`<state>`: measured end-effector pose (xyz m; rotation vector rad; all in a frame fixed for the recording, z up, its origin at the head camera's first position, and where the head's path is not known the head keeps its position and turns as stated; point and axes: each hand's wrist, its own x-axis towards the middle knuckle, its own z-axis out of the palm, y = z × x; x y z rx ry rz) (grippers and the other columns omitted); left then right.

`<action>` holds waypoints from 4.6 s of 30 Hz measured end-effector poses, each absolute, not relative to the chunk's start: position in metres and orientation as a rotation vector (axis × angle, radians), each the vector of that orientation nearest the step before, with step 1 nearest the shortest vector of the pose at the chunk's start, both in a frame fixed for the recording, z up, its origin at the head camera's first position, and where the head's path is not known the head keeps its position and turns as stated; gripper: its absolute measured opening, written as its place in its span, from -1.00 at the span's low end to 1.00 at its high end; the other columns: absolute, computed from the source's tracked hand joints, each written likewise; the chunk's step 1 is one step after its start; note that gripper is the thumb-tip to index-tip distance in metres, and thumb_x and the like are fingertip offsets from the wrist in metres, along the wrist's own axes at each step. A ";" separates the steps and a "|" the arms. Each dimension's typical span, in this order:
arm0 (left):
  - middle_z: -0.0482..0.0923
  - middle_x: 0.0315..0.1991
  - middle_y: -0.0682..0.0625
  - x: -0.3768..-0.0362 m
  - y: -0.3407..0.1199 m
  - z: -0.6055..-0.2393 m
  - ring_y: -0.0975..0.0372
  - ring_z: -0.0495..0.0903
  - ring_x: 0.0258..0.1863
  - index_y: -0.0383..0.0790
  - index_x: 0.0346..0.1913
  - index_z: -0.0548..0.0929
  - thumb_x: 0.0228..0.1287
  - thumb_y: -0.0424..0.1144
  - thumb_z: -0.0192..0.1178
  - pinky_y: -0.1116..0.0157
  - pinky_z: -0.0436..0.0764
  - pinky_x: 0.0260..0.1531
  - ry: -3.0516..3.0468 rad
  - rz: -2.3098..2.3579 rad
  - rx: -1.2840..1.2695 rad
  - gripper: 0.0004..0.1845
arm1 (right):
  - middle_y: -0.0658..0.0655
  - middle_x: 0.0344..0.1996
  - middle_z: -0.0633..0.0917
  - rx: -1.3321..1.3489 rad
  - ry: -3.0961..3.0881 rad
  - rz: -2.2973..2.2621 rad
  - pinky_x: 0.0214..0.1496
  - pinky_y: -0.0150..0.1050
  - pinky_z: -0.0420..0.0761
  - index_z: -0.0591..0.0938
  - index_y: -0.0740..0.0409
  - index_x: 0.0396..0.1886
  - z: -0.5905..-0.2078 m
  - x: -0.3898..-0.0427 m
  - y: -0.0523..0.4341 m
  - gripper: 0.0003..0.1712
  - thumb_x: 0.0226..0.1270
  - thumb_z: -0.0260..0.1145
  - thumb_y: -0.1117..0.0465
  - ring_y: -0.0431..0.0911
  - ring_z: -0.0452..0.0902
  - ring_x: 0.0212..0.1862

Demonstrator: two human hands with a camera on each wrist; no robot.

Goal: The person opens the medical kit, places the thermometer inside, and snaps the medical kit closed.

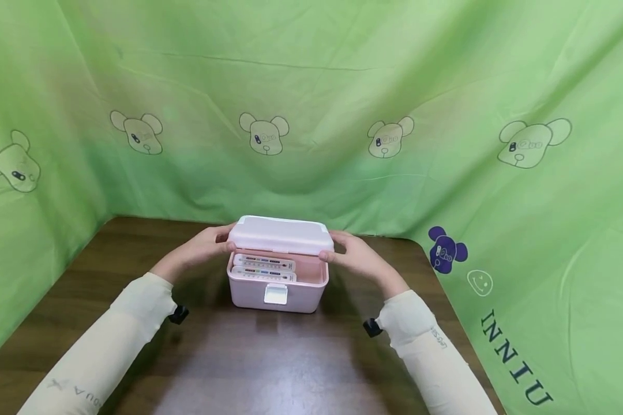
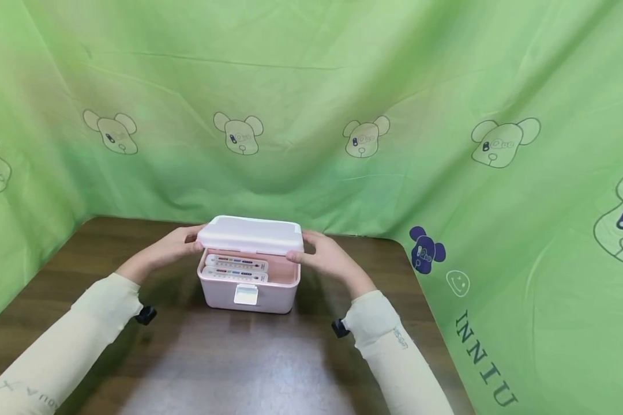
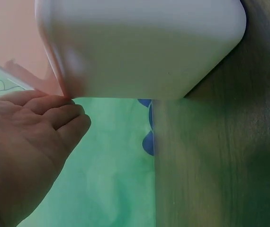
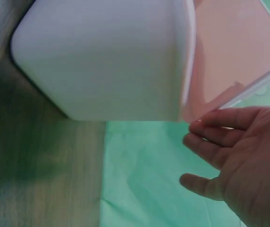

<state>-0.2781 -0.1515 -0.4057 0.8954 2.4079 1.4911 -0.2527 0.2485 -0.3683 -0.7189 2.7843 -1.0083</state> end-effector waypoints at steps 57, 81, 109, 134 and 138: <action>0.65 0.20 -0.13 -0.203 -0.109 -0.429 0.03 0.65 0.19 -0.30 0.28 0.64 0.23 -0.01 0.49 0.01 0.68 0.09 3.019 1.617 0.331 -0.36 | 0.16 0.10 0.76 -0.126 3.194 -1.465 0.34 -0.03 0.56 0.76 0.23 0.10 -0.408 -0.193 0.204 -0.39 0.06 0.67 0.07 0.04 0.64 0.24; 0.61 0.26 -0.22 -0.209 -0.095 -0.445 0.03 0.60 0.27 -0.35 0.36 0.55 0.22 -0.16 0.51 0.16 0.62 0.18 2.668 2.059 0.175 -0.32 | 0.11 0.16 0.74 -0.072 3.203 -1.595 0.37 -0.02 0.53 0.73 0.20 0.16 -0.428 -0.201 0.199 -0.41 0.13 0.63 0.11 0.02 0.61 0.28; 0.65 0.21 -0.21 -0.221 -0.095 -0.460 0.06 0.64 0.20 -0.28 0.47 0.43 0.08 -0.02 0.58 0.09 0.65 0.17 2.679 1.932 0.227 -0.08 | 0.19 0.30 0.46 0.248 3.271 -1.895 0.47 0.03 0.34 0.50 0.21 0.35 -0.436 -0.162 0.146 -0.17 0.12 0.64 0.07 0.10 0.38 0.35; 0.69 0.15 -0.21 -0.221 -0.097 -0.457 0.05 0.67 0.18 -0.35 0.31 0.60 0.12 -0.06 0.57 0.10 0.67 0.14 2.679 1.925 0.167 -0.26 | 0.09 0.05 0.59 0.518 2.901 -2.184 0.21 0.00 0.49 0.50 0.12 0.20 -0.480 -0.159 0.063 -0.18 -0.07 0.72 0.20 -0.01 0.49 0.09; 0.69 0.15 -0.19 -0.220 -0.096 -0.459 0.07 0.66 0.18 -0.34 0.30 0.61 0.13 -0.07 0.56 0.11 0.67 0.15 2.685 1.919 0.153 -0.29 | 0.04 0.02 0.60 0.613 2.905 -2.196 0.20 -0.09 0.46 0.49 0.07 0.17 -0.481 -0.163 0.058 -0.19 -0.08 0.73 0.20 -0.04 0.50 0.08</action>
